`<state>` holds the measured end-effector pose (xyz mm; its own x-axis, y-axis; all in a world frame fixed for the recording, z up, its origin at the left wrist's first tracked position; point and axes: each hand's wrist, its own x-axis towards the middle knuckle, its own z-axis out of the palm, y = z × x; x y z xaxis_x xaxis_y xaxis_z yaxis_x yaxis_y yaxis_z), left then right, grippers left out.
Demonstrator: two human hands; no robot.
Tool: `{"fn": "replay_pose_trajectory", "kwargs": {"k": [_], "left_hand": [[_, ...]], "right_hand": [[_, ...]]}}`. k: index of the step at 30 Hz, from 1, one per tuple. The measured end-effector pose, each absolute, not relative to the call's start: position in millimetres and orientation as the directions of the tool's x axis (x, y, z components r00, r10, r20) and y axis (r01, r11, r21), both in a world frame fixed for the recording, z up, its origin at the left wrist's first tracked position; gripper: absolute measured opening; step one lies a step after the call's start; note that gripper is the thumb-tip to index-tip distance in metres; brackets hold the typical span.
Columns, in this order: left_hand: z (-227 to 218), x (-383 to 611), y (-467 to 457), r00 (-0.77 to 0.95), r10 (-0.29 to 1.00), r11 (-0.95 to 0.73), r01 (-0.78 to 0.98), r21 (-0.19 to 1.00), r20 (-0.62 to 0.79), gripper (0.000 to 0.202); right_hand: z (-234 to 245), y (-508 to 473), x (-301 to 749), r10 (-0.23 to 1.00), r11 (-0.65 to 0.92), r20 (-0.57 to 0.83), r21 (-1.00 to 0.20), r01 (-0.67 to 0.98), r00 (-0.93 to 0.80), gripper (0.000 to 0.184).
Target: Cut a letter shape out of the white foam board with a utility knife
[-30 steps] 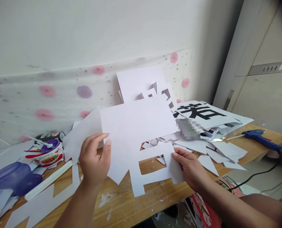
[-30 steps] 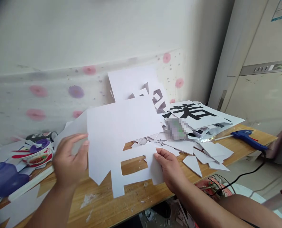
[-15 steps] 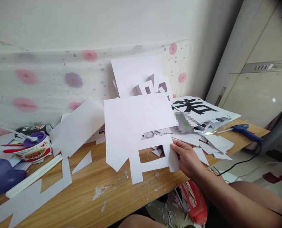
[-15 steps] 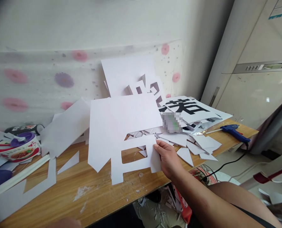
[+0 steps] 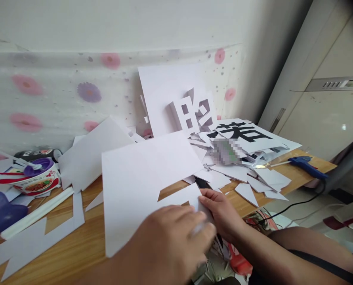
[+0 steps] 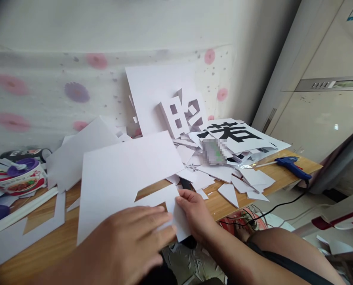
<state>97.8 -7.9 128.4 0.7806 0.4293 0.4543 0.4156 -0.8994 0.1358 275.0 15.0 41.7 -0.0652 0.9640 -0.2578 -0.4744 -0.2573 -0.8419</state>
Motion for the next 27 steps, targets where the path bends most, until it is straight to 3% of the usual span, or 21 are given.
{"fn": "replay_pose_trajectory", "kwargs": {"k": [2, 5, 9, 11, 14, 16, 18, 21, 27], "left_hand": [[122.7, 77.2, 8.6, 0.805, 0.500, -0.857, 0.514, 0.045, 0.320, 0.025], [102.5, 43.5, 32.0, 0.713, 0.694, -0.718, 0.695, 0.031, 0.100, 0.035], [74.2, 27.2, 50.4, 0.654, 0.756, -0.654, 0.756, 0.026, -0.020, 0.041], [65.2, 28.3, 54.5, 0.661, 0.749, -0.662, 0.750, 0.004, -0.050, 0.042], [54.8, 29.8, 57.8, 0.668, 0.739, -0.673, 0.738, -0.051, -0.085, 0.037], [48.2, 29.4, 58.7, 0.682, 0.725, -0.688, 0.723, -0.056, -0.095, 0.037], [42.3, 29.0, 58.8, 0.699, 0.709, -0.704, 0.708, -0.047, -0.093, 0.041], [35.8, 30.2, 57.1, 0.702, 0.709, -0.705, 0.707, -0.049, -0.070, 0.046], [24.6, 30.5, 53.9, 0.726, 0.688, -0.719, 0.684, -0.126, 0.016, 0.047]], "right_hand": [[38.0, 9.6, 267.5, 0.949, -0.313, -0.298, -0.841, -0.442, -0.104, 0.036], [32.0, 5.3, 252.2, 0.925, -0.380, -0.339, -0.840, -0.387, -0.171, 0.035], [23.6, 3.9, 229.1, 0.911, -0.386, -0.312, -0.875, -0.291, -0.268, 0.024], [21.3, 5.6, 225.6, 0.917, -0.300, -0.244, -0.943, -0.142, -0.314, 0.027], [23.2, 18.0, 241.8, 0.965, 0.001, -0.069, -0.963, 0.269, -0.253, 0.031], [26.9, 34.8, 264.6, 0.991, 0.102, 0.051, -0.879, 0.466, -0.120, 0.032], [29.7, 55.9, 288.9, 0.930, 0.267, 0.356, -0.478, 0.837, -0.093, 0.035], [27.8, 85.7, 312.9, 0.920, 0.231, 0.380, -0.322, 0.918, -0.098, 0.042], [21.6, 109.7, 332.6, 0.928, 0.134, 0.366, -0.165, 0.977, -0.065, 0.043]]}}
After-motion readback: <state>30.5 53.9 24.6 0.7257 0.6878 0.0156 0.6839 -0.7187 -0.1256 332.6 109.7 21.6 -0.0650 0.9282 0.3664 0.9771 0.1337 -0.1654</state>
